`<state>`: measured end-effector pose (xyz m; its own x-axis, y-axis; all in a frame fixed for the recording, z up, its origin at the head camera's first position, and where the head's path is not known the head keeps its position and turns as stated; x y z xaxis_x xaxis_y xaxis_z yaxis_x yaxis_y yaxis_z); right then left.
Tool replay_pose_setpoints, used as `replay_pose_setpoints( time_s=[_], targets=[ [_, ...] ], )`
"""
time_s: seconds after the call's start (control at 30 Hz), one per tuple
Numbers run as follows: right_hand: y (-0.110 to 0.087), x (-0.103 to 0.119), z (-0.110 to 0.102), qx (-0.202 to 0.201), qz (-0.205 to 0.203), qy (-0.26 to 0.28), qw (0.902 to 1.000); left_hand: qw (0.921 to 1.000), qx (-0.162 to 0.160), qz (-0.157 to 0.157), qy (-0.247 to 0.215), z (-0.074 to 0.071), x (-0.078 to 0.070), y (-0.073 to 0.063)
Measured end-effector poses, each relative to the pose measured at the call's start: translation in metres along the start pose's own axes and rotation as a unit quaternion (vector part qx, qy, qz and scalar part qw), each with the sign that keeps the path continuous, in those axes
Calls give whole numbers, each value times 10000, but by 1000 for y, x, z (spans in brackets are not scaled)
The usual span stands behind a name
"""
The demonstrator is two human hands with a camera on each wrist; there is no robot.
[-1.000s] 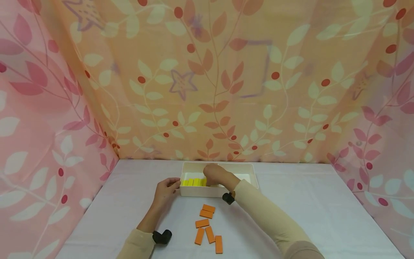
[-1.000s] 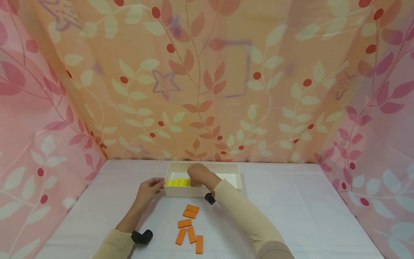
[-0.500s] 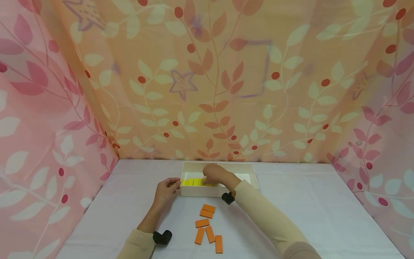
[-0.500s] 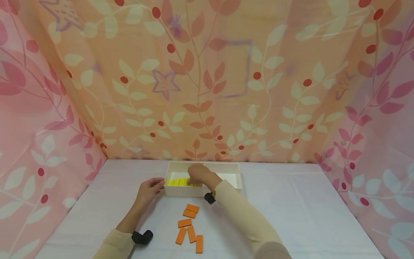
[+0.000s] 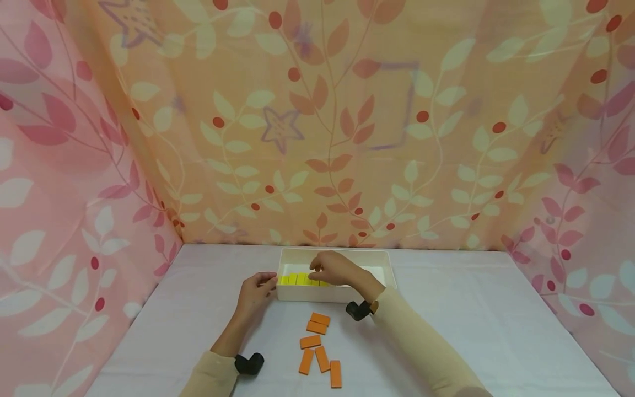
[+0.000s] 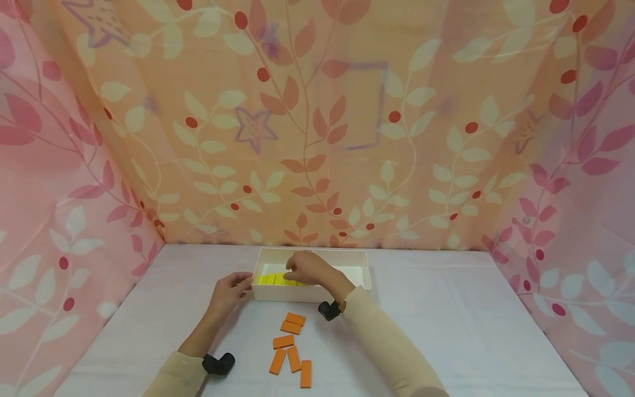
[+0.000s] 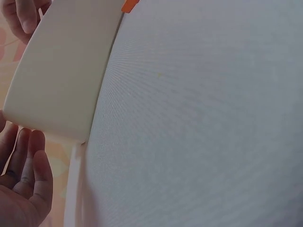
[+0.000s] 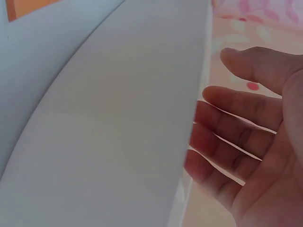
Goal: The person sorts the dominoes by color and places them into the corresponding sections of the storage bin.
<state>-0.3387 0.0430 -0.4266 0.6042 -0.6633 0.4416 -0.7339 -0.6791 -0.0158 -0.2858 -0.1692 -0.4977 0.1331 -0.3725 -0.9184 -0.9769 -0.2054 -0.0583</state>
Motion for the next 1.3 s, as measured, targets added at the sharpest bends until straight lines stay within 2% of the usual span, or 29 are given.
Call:
replay_pose_setpoints(
  time_s=[0.6,0.93,1.3],
  targets=[
    [-42,0,-17,-725,-346,897,9927,9999,13,-97,-33,-1,-2,-1],
    [-56,-7,-20,-875,-337,1101,9895,9998,53,-196,-59,1,-1,-1],
    [-76,-20,-26,-1316,-372,1128,9842,9999,-17,-122,-117,0,0,-2]
  ],
)
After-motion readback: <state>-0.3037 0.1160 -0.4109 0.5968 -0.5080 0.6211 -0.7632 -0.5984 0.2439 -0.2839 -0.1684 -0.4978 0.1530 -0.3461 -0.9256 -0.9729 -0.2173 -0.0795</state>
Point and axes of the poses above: each hand's wrist, its own y-axis towards the middle knuckle, its own z-axis out of the palm, x = y × z, the point moved 3 cm from there along y, towards the middle knuckle, and after that the axes turned 3 degrees about y, right-handed, at the moved point
